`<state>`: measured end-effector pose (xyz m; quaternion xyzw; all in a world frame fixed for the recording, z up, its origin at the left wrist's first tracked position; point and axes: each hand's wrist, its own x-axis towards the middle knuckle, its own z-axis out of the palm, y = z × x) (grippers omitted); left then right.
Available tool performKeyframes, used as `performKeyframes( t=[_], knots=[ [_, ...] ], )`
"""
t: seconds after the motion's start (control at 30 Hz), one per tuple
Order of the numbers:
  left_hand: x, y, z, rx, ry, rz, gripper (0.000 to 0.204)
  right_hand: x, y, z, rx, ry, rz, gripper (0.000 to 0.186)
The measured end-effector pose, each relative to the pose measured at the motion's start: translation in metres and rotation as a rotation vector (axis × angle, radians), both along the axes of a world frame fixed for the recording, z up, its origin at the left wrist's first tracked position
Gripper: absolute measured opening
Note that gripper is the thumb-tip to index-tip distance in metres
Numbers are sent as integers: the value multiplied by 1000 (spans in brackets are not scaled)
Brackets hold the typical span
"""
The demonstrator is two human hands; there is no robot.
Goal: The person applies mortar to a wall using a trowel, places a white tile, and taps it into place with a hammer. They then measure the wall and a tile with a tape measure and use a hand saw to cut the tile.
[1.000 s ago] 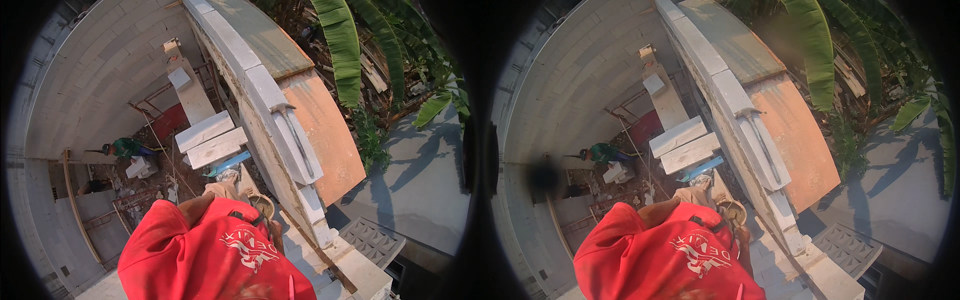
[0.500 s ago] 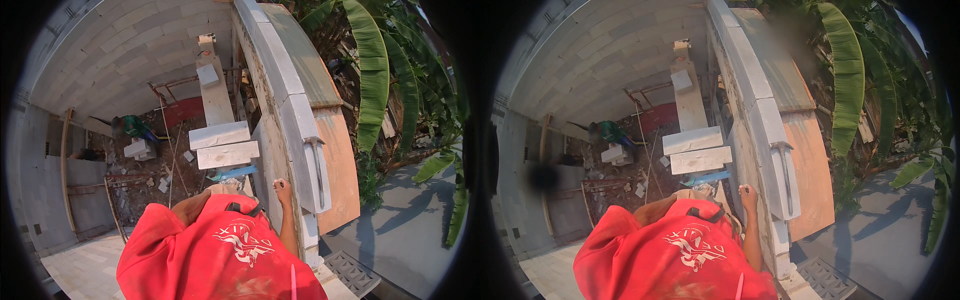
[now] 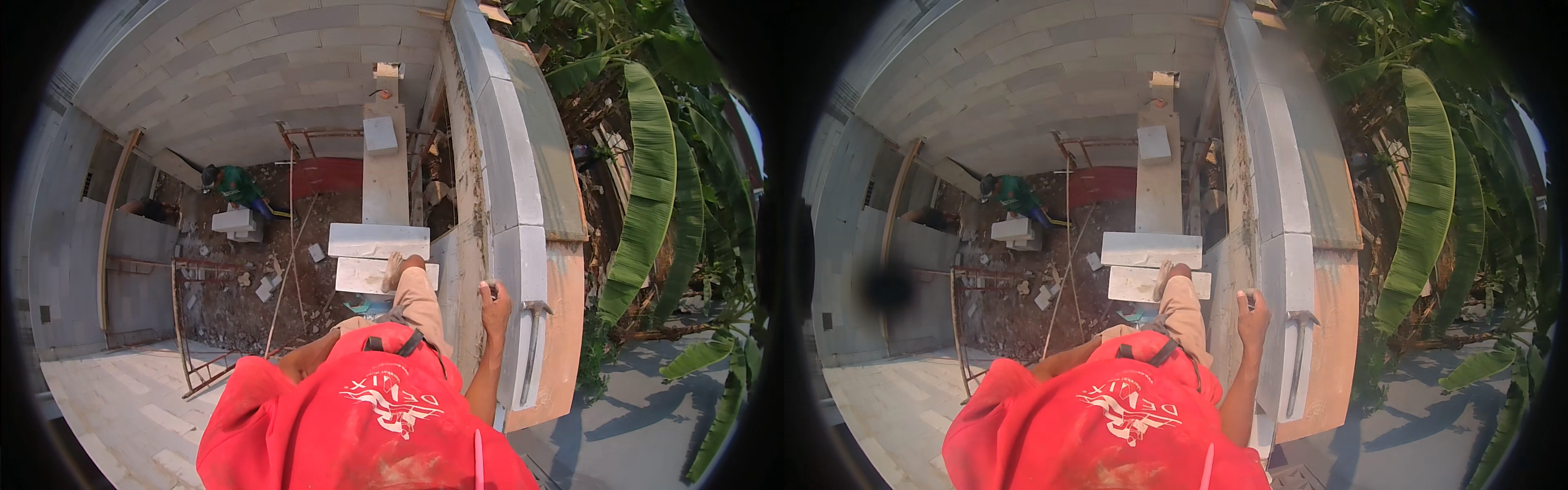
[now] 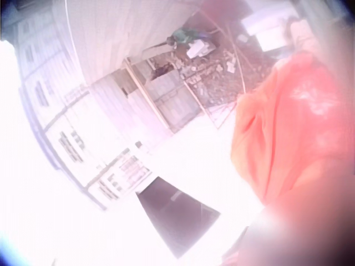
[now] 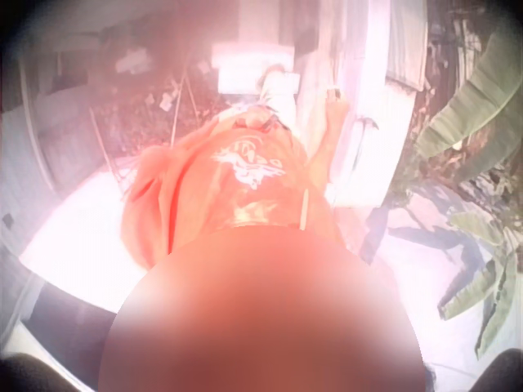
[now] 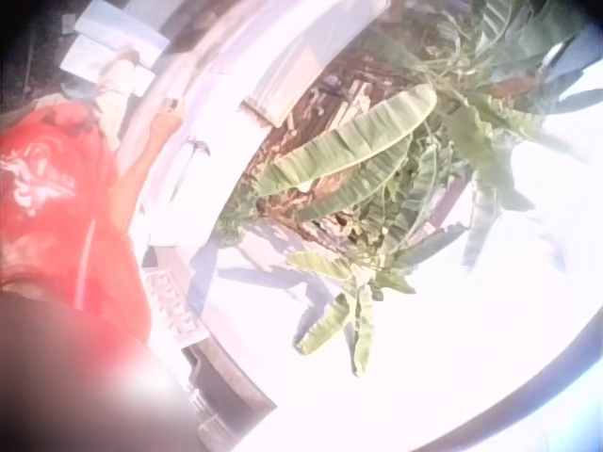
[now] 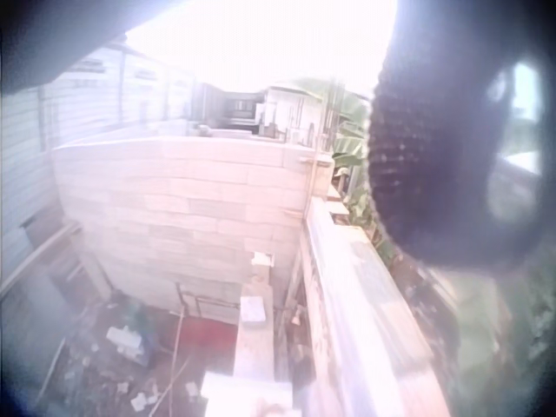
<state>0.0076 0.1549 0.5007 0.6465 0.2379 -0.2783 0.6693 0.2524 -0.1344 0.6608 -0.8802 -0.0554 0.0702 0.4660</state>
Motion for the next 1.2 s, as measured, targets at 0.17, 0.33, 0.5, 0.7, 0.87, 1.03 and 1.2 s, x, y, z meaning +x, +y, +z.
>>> performKeyframes(
  t=[0.17,0.33,0.5,0.7,0.87,1.03,1.2],
  knots=[
    [36,31,-10,-34,-20,50,30,96,36,3,30,-126,-50,21],
    [105,79,-2,-50,-26,80,31,203,79,-10,-146,-234,-156,18],
    [181,136,27,-9,-19,139,32,277,120,10,-210,-177,-199,35],
    [258,192,53,46,-43,275,34,340,191,54,64,-91,12,74],
    [324,236,64,62,-77,350,35,394,249,52,41,-31,15,26],
    [386,275,41,56,-98,400,36,435,288,15,103,-85,56,17],
    [448,319,-12,29,-122,417,37,485,367,-37,76,-32,110,17]
  ],
)
